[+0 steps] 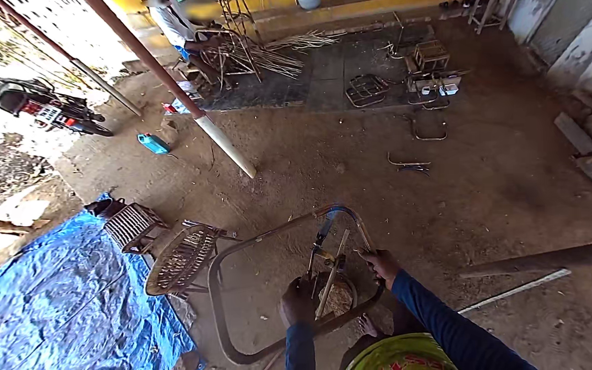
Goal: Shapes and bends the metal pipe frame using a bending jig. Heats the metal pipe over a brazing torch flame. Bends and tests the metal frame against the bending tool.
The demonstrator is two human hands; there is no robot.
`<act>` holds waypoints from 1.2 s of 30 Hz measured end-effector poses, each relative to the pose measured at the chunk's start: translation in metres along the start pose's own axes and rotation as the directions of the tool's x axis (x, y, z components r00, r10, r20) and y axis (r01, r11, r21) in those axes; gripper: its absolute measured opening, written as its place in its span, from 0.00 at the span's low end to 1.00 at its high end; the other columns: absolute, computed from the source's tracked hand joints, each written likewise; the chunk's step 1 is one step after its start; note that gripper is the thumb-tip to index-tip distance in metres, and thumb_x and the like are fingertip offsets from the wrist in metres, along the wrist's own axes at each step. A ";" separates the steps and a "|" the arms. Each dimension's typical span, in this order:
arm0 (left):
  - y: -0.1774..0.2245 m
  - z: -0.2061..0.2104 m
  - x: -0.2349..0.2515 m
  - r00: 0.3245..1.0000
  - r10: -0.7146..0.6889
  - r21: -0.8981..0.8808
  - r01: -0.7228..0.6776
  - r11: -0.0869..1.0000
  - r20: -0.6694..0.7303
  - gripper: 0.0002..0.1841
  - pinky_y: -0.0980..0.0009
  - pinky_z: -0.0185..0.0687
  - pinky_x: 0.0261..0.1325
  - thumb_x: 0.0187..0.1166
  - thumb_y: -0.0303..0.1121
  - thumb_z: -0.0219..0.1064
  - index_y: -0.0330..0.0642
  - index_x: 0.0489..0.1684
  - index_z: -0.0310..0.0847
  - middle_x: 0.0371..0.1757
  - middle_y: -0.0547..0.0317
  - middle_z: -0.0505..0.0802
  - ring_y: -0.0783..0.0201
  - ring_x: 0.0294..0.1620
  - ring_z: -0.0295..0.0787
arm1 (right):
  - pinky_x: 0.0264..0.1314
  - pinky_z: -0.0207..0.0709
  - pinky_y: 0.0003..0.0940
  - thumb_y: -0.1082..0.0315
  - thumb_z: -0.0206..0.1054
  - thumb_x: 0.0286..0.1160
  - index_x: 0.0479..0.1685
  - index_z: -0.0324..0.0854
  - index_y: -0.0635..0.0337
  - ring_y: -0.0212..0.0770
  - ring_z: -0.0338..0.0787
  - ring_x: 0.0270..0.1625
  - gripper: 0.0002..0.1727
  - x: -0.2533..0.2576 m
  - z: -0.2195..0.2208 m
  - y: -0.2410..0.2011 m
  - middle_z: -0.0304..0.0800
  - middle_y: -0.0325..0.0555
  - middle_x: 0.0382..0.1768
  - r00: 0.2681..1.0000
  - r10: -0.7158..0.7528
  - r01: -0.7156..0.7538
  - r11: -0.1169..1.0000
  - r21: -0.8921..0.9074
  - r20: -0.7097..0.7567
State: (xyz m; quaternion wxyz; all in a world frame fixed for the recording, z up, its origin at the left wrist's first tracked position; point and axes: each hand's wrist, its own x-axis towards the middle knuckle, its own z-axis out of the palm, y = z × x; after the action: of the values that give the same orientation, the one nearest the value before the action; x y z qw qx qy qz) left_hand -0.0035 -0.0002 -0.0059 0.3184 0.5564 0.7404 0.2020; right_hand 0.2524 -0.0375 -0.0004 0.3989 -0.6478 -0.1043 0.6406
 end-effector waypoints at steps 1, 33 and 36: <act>0.000 0.000 0.000 1.000 0.008 -0.009 -0.008 1.000 -0.001 0.19 0.45 0.90 0.46 0.87 0.50 0.64 0.45 0.54 0.93 0.32 0.55 0.96 0.56 0.32 0.95 | 0.12 0.63 0.24 0.47 0.69 0.82 0.29 0.74 0.54 0.29 0.62 0.10 0.22 -0.002 -0.001 -0.001 0.63 0.33 0.13 1.000 -0.011 0.011 1.000 0.004 0.001; 0.002 -0.011 0.001 0.982 0.162 0.104 -0.171 0.980 0.092 0.21 0.39 0.87 0.58 0.86 0.43 0.66 0.41 0.70 0.85 0.50 0.43 0.96 0.45 0.48 0.95 | 0.14 0.63 0.24 0.48 0.70 0.81 0.33 0.76 0.54 0.28 0.63 0.11 0.20 -0.023 -0.013 0.005 0.63 0.32 0.15 1.000 -0.015 0.015 1.000 0.027 0.004; 0.037 -0.048 -0.021 0.927 0.372 0.205 -0.355 0.912 -0.050 0.32 0.33 0.72 0.76 0.81 0.49 0.70 0.35 0.77 0.78 0.73 0.28 0.82 0.30 0.74 0.79 | 0.14 0.64 0.24 0.48 0.71 0.81 0.33 0.76 0.54 0.28 0.63 0.11 0.20 -0.046 -0.030 0.001 0.65 0.32 0.15 0.999 -0.049 0.048 0.998 0.050 0.010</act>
State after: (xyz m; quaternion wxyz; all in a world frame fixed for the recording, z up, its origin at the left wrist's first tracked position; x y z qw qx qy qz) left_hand -0.0077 -0.0071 0.0576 0.1871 0.7033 0.6531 0.2096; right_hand 0.2725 -0.0795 0.0288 0.4296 -0.6315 -0.1064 0.6367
